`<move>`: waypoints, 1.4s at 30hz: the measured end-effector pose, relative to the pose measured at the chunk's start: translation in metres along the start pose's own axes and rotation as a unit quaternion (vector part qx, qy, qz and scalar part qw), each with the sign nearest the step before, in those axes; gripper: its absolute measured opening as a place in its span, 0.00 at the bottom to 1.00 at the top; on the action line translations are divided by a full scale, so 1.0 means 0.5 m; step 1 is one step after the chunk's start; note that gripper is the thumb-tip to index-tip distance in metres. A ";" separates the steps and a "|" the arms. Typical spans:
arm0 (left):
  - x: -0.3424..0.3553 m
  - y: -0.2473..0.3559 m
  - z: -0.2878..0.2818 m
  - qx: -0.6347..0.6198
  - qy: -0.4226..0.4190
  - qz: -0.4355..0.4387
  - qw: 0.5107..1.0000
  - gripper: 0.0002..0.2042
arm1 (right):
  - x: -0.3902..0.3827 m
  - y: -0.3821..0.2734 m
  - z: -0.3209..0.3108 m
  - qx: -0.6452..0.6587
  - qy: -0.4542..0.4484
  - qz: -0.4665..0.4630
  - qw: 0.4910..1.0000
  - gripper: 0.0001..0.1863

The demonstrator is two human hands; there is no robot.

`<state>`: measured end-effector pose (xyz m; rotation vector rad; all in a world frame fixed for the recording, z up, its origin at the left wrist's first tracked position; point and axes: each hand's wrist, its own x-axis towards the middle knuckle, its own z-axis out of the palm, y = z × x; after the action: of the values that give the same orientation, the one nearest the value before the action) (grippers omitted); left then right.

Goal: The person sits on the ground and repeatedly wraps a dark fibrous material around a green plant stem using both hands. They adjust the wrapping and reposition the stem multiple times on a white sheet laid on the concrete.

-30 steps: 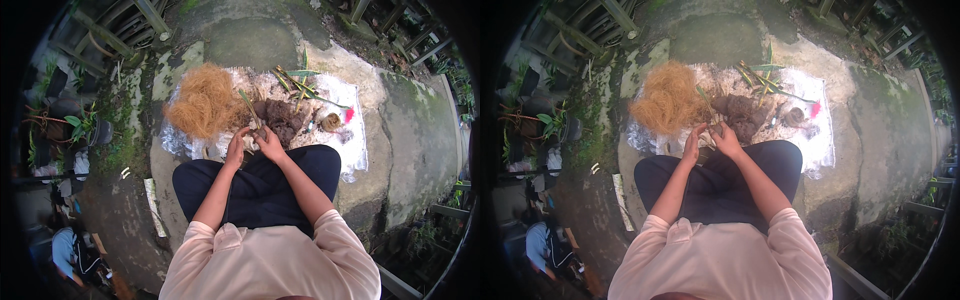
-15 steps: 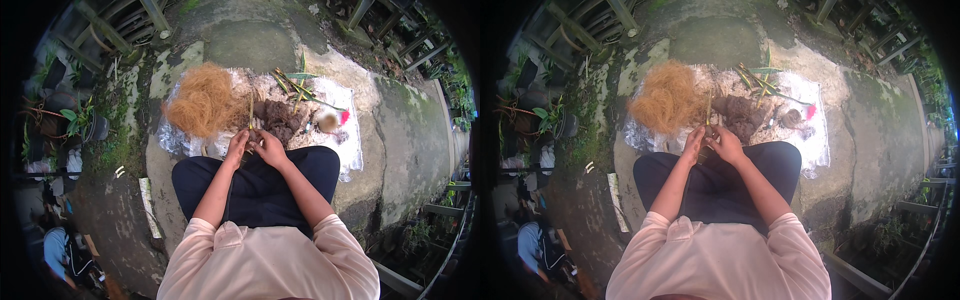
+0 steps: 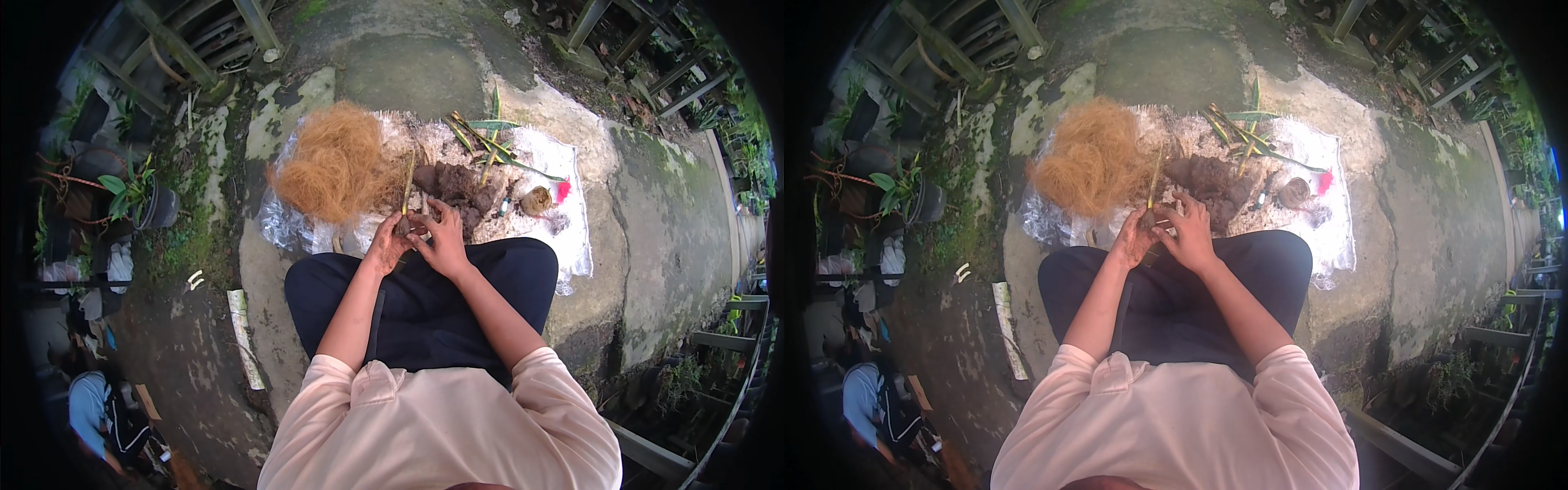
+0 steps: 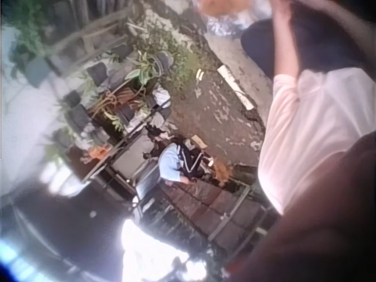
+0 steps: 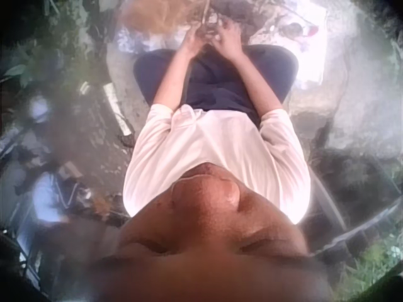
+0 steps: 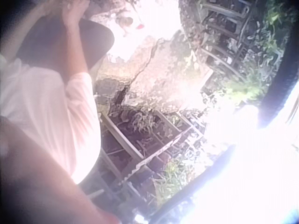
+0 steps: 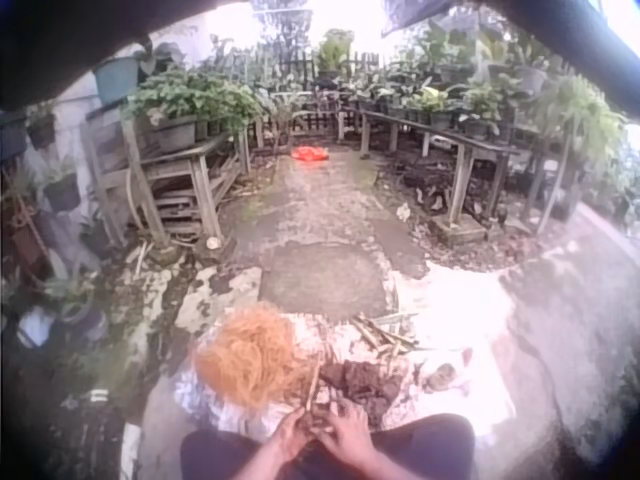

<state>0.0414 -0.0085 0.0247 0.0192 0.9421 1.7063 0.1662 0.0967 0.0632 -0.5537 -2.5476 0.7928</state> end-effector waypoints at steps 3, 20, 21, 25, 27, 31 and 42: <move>0.007 -0.005 0.008 -0.004 0.023 -0.020 1.000 0.25 | 0.001 0.010 0.000 -0.001 -0.023 -0.011 1.000 0.25; 0.035 -0.039 -0.033 0.104 0.125 0.119 0.980 0.20 | 0.139 0.210 -0.172 -0.002 0.017 0.113 0.994 0.23; 0.037 -0.038 -0.029 0.092 0.131 0.125 0.979 0.20 | 0.140 0.245 -0.163 0.015 0.010 0.137 0.990 0.22; 0.041 -0.033 -0.030 0.023 0.166 0.111 0.980 0.21 | 0.116 0.281 -0.107 -0.011 -0.067 0.237 0.969 0.25; 0.045 -0.027 -0.020 -0.012 0.191 0.100 0.976 0.21 | 0.098 0.273 -0.076 -0.204 -0.134 0.223 0.944 0.27; 0.057 -0.031 -0.031 0.040 0.185 0.074 0.979 0.23 | 0.131 0.285 -0.078 -0.211 -0.260 0.235 0.913 0.28; 0.081 -0.037 -0.021 0.046 0.161 0.013 0.986 0.28 | 0.127 0.285 -0.030 -0.161 -0.315 0.116 0.928 0.21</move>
<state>0.0367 0.0195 -0.0112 -0.1889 1.2631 1.7192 0.1556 0.2420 0.0055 -0.8234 -3.2897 0.7132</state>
